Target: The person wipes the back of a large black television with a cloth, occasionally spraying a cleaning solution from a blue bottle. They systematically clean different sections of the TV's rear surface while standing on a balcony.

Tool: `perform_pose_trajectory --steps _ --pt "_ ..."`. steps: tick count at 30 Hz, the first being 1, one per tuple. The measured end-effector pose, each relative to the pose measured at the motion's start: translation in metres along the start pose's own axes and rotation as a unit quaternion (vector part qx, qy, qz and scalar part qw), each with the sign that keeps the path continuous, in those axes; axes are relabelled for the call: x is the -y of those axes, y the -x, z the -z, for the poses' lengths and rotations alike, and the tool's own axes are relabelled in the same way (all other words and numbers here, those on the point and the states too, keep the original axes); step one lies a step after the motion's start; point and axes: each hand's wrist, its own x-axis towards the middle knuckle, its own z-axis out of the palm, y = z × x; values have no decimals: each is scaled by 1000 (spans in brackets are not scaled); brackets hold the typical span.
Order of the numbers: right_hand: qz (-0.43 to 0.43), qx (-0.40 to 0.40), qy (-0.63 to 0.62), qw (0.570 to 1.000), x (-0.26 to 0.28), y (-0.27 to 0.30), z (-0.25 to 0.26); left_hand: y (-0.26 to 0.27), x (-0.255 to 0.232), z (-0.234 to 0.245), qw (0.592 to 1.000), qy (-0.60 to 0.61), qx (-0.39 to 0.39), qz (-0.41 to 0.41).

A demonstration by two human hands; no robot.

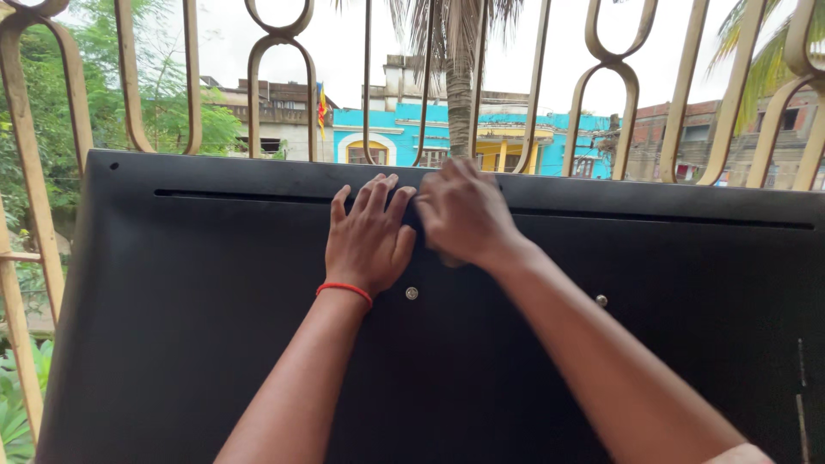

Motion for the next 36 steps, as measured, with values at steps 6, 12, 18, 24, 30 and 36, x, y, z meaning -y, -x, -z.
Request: perform_pose_trajectory --steps 6,12,18,24,30,36 --pt "-19 36 -24 999 -9 4 18 -1 -1 4 999 13 29 18" --pt "-178 108 37 977 -110 60 75 -1 -1 3 999 8 33 27" --pt "-198 108 142 964 -169 97 78 0 -5 2 999 -4 37 35" --pt "-143 71 94 983 -120 82 57 0 -6 1 999 -16 29 31" --pt "-28 75 67 995 -28 33 24 2 -6 1 999 -3 16 31" --pt "59 14 29 998 -53 54 31 5 -4 3 1000 4 9 22"
